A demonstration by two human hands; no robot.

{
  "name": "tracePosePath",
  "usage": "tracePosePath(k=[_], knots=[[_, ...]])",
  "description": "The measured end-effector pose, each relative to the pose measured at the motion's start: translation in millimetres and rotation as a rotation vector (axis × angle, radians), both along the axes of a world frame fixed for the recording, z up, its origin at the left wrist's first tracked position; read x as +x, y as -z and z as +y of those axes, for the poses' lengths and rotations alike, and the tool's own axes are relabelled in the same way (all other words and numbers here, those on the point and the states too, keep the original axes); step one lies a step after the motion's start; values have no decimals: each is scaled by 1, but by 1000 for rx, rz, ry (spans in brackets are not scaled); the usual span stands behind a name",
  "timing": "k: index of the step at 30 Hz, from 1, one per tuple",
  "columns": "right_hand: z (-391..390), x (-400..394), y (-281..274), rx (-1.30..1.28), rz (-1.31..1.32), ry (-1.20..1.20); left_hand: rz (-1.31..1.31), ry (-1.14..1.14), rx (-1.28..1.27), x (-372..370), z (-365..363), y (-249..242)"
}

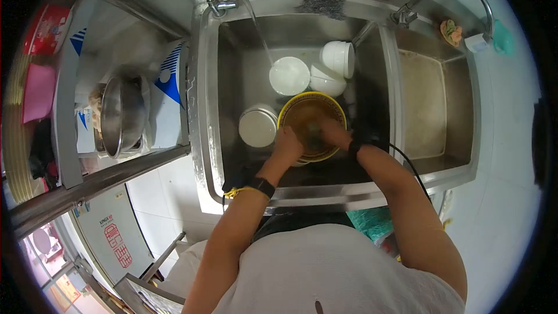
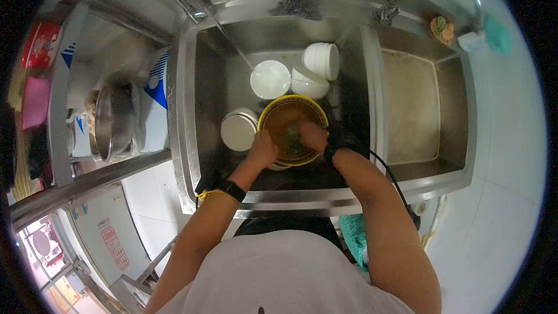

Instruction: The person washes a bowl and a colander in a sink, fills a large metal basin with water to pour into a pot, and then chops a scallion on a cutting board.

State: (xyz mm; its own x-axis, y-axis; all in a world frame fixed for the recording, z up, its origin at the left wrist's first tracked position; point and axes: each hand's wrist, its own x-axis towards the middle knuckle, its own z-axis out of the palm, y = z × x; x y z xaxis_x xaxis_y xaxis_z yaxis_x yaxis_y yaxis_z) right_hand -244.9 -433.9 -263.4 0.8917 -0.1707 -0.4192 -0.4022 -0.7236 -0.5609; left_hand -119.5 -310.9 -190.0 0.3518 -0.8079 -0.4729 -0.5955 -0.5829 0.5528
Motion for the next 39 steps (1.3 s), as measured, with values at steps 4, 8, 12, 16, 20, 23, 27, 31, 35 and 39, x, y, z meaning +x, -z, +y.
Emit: tracePosePath(k=[4, 8, 12, 16, 20, 23, 27, 31, 35, 39], knots=[[-18, 10, -16, 20, 181, 514, -34, -293, 105, -3, -11, 26], [7, 13, 12, -276, 21, 517, 5, -201, 192, 7, -15, 34], [15, 17, 1, -427, 81, 238, 24, -227, 408, -4, -22, 49], [5, -18, 44, -388, -94, -186, -102, -219, 270, -10, -4, 127], [-10, -5, -22, -636, 115, -154, 335, -524, 380, -6, -17, 78], [-14, 4, -6, -544, 241, 145, 105, -385, 222, -17, -19, 52], [3, 1, 54, -436, 227, 640, -37, -324, 101, -7, -22, 36], [-23, 12, -1, -3, 67, 379, -82, -252, 49, 4, -24, 6], [-43, 43, -76, 393, -41, 677, -108, -270, 70, 15, -23, -10], [-63, 73, -53, 146, -486, 625, -119, -334, 25, 22, -16, -16]])
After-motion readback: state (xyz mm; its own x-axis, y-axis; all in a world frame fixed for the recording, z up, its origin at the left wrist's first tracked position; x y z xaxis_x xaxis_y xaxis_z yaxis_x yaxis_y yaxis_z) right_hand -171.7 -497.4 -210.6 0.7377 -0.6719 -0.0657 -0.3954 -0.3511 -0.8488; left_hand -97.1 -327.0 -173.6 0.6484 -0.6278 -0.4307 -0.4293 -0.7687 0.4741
